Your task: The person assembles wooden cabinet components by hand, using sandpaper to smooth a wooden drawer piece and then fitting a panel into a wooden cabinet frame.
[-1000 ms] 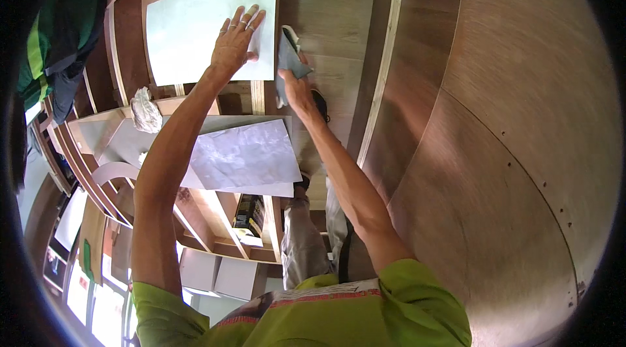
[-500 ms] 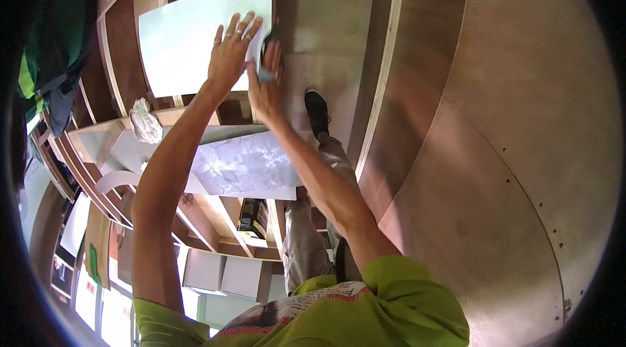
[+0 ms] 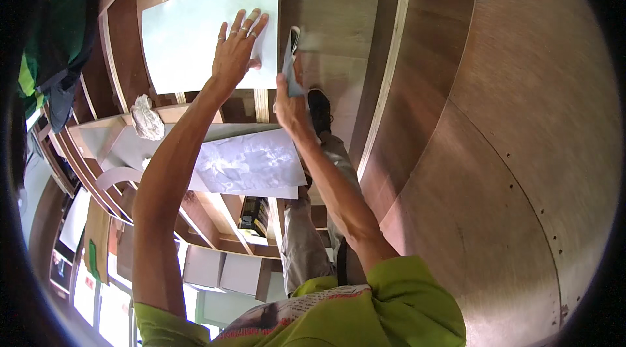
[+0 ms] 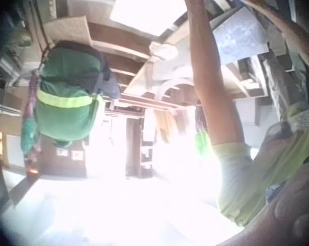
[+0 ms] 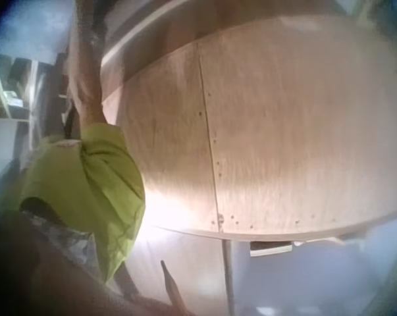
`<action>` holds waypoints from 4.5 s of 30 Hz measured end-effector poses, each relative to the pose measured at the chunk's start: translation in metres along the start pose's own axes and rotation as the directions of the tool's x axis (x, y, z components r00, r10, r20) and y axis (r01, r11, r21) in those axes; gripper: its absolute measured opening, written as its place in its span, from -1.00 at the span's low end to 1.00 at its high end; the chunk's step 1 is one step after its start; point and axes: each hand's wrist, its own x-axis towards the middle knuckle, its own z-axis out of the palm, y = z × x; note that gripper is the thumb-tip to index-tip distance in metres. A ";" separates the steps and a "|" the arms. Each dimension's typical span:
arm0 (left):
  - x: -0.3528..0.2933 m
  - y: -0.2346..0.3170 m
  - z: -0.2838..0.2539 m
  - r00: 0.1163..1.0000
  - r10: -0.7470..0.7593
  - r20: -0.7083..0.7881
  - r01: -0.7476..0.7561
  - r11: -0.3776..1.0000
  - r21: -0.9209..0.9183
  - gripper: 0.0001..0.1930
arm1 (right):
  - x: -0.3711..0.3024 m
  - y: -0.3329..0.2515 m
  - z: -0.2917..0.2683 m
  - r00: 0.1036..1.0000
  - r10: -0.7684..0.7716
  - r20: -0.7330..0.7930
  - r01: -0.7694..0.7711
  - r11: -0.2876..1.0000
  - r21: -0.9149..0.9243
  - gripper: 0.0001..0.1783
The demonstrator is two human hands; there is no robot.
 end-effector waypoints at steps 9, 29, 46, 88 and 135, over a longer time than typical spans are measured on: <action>-0.002 -0.001 0.000 1.000 -0.002 -0.024 0.002 1.000 -0.007 0.16 | 0.015 -0.010 -0.018 0.997 0.063 -0.040 -0.051 0.966 0.254 -0.27; -0.033 0.021 -0.009 0.985 0.032 -0.168 -0.103 0.897 -0.429 -0.35 | -0.045 -0.016 -0.168 0.969 0.248 0.008 -0.199 0.756 0.624 -0.51; -0.129 0.158 0.006 0.855 -0.335 0.395 0.016 -0.745 -0.667 -0.55 | -0.133 0.036 -0.103 0.985 -0.161 0.062 0.111 0.869 0.482 -0.20; 0.018 -0.025 0.013 0.981 0.138 0.134 -0.136 0.990 -0.020 0.24 | 0.103 0.000 0.009 0.864 -0.504 0.011 0.459 0.778 -0.429 0.09; 0.017 -0.019 -0.016 0.983 0.083 0.162 -0.014 0.922 -0.387 -0.03 | 0.109 -0.015 0.006 0.838 -0.545 -0.003 0.440 0.681 -0.586 0.25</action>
